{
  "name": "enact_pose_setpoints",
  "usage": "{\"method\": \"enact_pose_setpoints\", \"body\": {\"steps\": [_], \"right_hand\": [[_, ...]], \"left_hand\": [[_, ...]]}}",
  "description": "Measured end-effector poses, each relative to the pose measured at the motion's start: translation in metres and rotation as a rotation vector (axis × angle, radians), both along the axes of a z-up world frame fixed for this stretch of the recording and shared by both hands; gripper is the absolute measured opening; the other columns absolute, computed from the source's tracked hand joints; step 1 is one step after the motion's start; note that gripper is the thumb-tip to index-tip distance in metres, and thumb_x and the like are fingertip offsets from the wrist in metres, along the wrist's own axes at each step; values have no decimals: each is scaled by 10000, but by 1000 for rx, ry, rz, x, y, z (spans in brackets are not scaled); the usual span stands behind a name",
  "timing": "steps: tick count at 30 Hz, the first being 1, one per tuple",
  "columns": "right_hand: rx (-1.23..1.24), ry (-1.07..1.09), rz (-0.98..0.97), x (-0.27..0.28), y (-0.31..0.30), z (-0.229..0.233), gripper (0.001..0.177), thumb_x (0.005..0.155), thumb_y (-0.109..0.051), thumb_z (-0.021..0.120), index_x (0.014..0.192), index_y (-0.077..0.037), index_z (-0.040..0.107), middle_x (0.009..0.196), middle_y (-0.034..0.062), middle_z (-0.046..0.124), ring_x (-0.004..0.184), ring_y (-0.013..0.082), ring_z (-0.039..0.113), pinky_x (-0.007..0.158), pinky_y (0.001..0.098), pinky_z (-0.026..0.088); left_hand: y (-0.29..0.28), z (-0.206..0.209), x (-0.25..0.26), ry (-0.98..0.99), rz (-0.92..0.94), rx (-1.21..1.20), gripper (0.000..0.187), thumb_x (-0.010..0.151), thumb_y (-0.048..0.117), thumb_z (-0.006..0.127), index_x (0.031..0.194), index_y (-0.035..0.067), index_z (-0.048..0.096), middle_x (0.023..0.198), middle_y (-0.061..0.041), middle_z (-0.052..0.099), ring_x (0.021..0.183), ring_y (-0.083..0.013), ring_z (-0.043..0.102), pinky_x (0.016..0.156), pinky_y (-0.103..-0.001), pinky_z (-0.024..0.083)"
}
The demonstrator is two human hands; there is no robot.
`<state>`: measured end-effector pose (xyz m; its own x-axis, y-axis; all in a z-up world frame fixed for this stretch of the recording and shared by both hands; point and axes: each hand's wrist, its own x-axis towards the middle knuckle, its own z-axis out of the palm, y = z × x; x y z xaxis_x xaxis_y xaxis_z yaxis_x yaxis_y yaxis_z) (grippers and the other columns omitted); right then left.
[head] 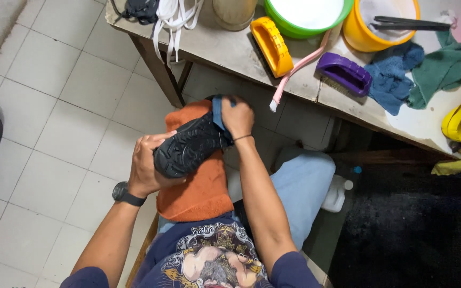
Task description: The person cleans a black sneaker using a small brush and a blue cloth. They scrub the sole and upper parts of the shoe, then wipe it with the cloth. The process is repeated several times on different areas of the shoe.
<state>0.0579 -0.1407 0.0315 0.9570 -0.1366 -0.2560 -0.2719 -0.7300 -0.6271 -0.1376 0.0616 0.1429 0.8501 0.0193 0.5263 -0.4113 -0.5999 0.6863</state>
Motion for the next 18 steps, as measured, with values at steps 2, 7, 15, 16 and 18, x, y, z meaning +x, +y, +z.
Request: {"method": "enact_pose_setpoints", "body": {"steps": [2,7,15,16,18], "right_hand": [[102,-239,7,-34,8,53,375,891,-505,636,908,-151,757,796,178,725,872,438,714,798,563,555],[166,-726,219,-66,10,29,334,952,-362,717,732,-138,605,670,94,596,737,327,691,646,428,573],[18,-284,479,-60,-100,-18,234,791,-329,775,739,-113,704,681,173,694,745,413,714,614,502,547],[17,-285,482,-53,-99,-15,234,791,-329,775,739,-113,704,681,173,694,745,413,714,614,502,547],[194,-236,88,-38,-99,-7,306,855,-392,807,735,-126,716,559,116,607,595,281,676,554,359,492]], "left_hand": [[2,2,-2,12,6,4,865,567,585,949,1074,53,495,1221,-144,721,972,-326,670,898,-463,436],[9,-4,-5,-2,9,47,813,605,563,928,1073,51,503,1212,-139,731,944,-321,669,885,-470,446],[8,0,-4,38,-12,21,856,563,587,942,1077,71,492,1235,-99,723,992,-304,669,920,-441,441],[8,0,-7,37,-10,20,856,563,587,942,1077,71,492,1235,-99,723,992,-304,669,920,-441,441],[8,1,-8,99,3,-23,853,557,545,945,1092,75,475,1265,-106,715,1025,-300,666,933,-442,430]]}}
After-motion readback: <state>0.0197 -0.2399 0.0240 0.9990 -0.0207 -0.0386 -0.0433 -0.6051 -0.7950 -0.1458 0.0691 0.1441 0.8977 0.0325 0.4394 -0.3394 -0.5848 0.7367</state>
